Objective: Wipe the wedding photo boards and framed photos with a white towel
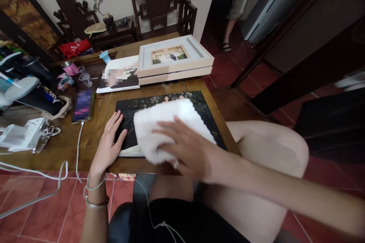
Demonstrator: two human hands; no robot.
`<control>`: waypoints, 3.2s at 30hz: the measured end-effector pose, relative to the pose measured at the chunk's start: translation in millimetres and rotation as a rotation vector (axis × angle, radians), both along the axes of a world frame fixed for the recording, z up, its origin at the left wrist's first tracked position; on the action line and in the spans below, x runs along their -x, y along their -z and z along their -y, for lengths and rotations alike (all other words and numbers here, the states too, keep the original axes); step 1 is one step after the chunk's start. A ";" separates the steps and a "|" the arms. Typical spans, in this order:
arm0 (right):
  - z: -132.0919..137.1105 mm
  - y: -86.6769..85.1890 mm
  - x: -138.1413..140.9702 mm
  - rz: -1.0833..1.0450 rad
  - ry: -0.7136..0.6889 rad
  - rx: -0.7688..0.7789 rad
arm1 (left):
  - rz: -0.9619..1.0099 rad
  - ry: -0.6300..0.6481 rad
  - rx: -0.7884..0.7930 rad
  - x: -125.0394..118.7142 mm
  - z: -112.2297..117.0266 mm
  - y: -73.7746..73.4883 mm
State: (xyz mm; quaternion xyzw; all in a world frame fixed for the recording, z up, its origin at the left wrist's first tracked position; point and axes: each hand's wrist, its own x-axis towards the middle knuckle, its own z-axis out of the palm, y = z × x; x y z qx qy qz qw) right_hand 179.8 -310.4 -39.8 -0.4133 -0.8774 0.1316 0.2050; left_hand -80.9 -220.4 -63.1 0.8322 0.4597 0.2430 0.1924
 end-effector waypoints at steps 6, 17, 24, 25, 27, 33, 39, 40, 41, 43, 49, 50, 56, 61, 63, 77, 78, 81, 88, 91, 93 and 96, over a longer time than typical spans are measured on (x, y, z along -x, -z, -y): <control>-87.1 -3.2 -3.4 0.117 0.219 -0.022 | 0.044 -0.016 0.005 0.8 -0.4 1.5; 37.1 -13.3 37.7 0.055 -0.077 0.103 | 0.045 -0.027 0.007 -2.2 1.9 -0.2; -51.9 -20.5 37.3 0.137 0.099 0.066 | 0.050 0.002 0.005 0.7 0.8 1.8; -69.4 -20.1 36.2 0.141 0.134 0.044 | 0.050 -0.001 0.001 0.7 0.5 2.2; -94.9 -19.4 34.9 0.144 0.175 0.029 | 0.051 -0.009 0.002 0.4 -0.1 2.7; -58.1 -15.2 46.7 0.166 0.165 0.016 | 0.082 -0.006 0.011 0.4 -0.1 2.7; 36.8 -9.7 49.2 0.047 -0.062 0.101 | 0.085 0.006 0.014 1.0 0.0 2.2; 41.6 -7.6 45.1 0.022 -0.079 0.094 | 0.084 0.005 0.010 1.0 -0.3 2.6; 41.9 -5.1 39.9 0.004 -0.078 0.080 | 0.081 0.000 0.007 0.9 -0.8 3.1; 30.1 -0.4 27.5 0.007 -0.018 0.050 | 0.075 -0.006 0.000 0.6 -1.5 4.2; -42.3 -3.6 16.1 0.168 0.295 0.004 | 0.199 -0.030 -0.023 -1.3 1.8 1.3; -50.8 -5.5 21.5 0.172 0.319 -0.016 | 0.267 -0.047 -0.013 -1.3 3.1 0.4; -49.2 -8.6 59.1 0.113 -0.064 -0.085 | 0.748 -0.057 0.038 0.5 6.5 2.2; 4.1 -12.3 44.6 0.014 -0.319 0.068 | 0.640 -0.095 0.031 -1.2 8.2 2.5; 21.4 -15.4 27.4 -0.056 -0.323 0.127 | 0.487 -0.083 0.007 -2.2 8.5 0.2; -112.4 -17.6 45.9 -0.044 0.169 0.101 | 0.127 -0.029 -0.039 -4.5 2.2 0.0; -119.4 -18.3 55.8 -0.058 0.159 0.095 | 0.131 -0.032 -0.046 -4.2 2.2 0.3; -126.1 -19.4 70.6 -0.076 0.127 0.077 | 0.143 -0.037 -0.067 -3.2 2.2 1.1; -92.3 -14.3 0.5 -0.075 0.148 0.118 | 0.145 -0.026 -0.046 -5.1 3.8 -1.4; -77.0 -7.5 -44.5 -0.100 0.263 0.081 | 0.143 -0.026 -0.054 -6.1 4.4 -2.1; -66.1 -2.3 -63.5 -0.091 0.347 0.030 | 0.134 -0.036 -0.058 -6.3 4.4 -2.3; -40.0 5.6 -66.5 -0.006 0.370 -0.038 | 0.121 -0.053 -0.058 -6.3 3.9 -2.1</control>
